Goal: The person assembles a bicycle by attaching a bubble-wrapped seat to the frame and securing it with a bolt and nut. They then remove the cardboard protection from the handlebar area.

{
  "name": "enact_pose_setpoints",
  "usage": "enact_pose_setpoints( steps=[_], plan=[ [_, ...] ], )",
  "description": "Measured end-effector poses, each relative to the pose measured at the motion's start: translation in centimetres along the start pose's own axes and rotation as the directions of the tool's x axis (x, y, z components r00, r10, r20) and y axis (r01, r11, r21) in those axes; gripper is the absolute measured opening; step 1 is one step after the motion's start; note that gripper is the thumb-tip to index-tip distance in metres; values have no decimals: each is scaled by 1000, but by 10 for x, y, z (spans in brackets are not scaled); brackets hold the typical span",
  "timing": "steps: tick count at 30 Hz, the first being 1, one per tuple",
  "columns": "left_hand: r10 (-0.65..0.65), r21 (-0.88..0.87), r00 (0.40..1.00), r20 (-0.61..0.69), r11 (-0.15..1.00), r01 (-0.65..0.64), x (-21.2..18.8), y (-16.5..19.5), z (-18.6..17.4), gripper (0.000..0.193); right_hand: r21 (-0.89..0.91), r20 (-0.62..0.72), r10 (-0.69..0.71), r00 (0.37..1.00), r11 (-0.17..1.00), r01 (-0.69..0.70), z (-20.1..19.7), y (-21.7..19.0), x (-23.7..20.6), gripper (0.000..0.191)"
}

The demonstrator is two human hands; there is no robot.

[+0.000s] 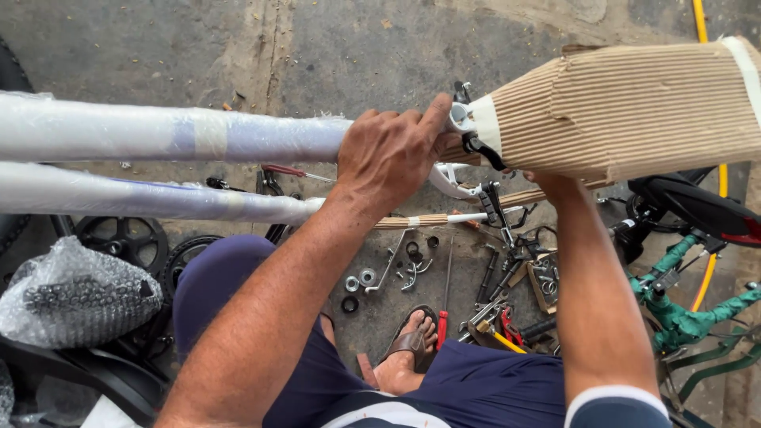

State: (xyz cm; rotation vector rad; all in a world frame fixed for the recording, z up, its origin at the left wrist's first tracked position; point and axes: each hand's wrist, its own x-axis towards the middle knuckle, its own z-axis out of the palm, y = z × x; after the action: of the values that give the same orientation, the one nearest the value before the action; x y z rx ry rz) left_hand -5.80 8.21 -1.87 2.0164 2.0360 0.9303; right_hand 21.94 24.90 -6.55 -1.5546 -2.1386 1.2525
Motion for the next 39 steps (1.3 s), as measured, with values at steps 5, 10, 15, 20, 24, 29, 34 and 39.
enact_pose_setpoints(
  steps=[5, 10, 15, 20, 24, 29, 34, 39],
  plan=[
    [59, 24, 995, -77, 998, -57, -3, 5, 0, 42, -135, -187, -332, 925, 941, 310, 3, -1, 20, 42],
    [49, 31, 996, -75, 998, -47, -4, 4, -4, 44, -221, -204, -448, 870, 887, 405, 19, -13, 41, 43],
    [36, 31, 996, -76, 999, -33, 1, 1, -4, 43, 165, -16, 104, 994, 981, -100, 12, -6, -2, 44],
    [59, 41, 996, -72, 998, -57, -5, 6, -2, 44, -105, -211, -325, 922, 945, 309, 9, -7, 14, 45],
    [52, 5, 997, -55, 999, -52, -5, 7, -4, 40, -281, -222, -471, 854, 869, 407, 18, -14, 37, 45],
    [41, 27, 997, -71, 999, -39, -1, 6, -9, 42, -317, -108, -339, 934, 903, 291, 14, 3, 13, 45],
    [32, 23, 998, -46, 999, -31, -2, 10, -9, 40, -122, -69, -9, 998, 993, 0, 8, 14, -7, 43],
    [54, 20, 997, -60, 998, -53, -3, 10, -7, 42, -833, -168, -695, 699, 480, 276, 16, 7, 20, 48]
  ],
)
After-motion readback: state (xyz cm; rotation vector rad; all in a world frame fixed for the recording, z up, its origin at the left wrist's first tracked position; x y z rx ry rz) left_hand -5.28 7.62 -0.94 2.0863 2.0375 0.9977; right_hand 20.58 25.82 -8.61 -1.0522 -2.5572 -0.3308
